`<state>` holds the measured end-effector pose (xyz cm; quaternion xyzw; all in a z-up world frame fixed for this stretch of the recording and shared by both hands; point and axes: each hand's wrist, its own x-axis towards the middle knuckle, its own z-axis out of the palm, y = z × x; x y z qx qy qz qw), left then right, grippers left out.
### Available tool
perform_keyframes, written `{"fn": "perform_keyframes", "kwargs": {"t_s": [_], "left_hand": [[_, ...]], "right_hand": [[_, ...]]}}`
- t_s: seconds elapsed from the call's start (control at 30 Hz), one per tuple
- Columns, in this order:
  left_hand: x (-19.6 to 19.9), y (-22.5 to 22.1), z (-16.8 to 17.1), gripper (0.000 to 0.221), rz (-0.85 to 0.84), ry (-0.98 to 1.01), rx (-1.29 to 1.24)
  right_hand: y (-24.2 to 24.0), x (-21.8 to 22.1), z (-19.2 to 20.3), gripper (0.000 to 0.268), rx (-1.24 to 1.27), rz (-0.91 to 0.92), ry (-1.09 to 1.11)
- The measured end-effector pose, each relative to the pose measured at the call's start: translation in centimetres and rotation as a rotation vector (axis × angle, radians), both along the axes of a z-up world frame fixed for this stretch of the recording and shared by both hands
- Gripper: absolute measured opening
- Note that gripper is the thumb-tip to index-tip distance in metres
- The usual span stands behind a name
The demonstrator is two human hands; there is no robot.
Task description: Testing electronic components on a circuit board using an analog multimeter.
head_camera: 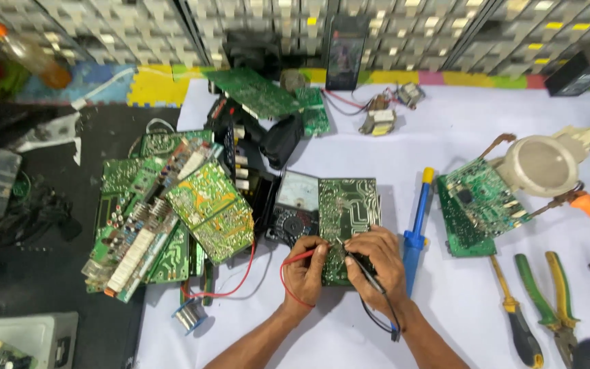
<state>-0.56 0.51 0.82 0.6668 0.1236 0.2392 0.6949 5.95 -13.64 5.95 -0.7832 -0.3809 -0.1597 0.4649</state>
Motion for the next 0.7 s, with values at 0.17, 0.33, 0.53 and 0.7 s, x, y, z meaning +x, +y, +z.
{"fn": "perform_keyframes", "kwargs": {"t_s": [0.17, 0.33, 0.53, 0.7], "left_hand": [[0.5, -0.1, -0.8, 0.021, 0.033, -0.058, 0.020], [0.4, 0.0, -1.0, 0.018, -0.011, -0.058, -0.054], [0.5, -0.1, -2.2, 0.019, 0.020, -0.033, -0.072], [0.5, -0.2, -2.7, 0.023, 0.065, 0.010, -0.026]], "right_hand": [[-0.5, 0.4, -1.2, 0.017, -0.024, -0.002, -0.051], [-0.4, 0.2, 0.0, 0.016, 0.000, 0.021, -0.041], [-0.5, 0.0, -1.2, 0.016, 0.014, -0.071, 0.010], [-0.7, 0.3, -0.7, 0.020, 0.001, -0.008, 0.009]]}}
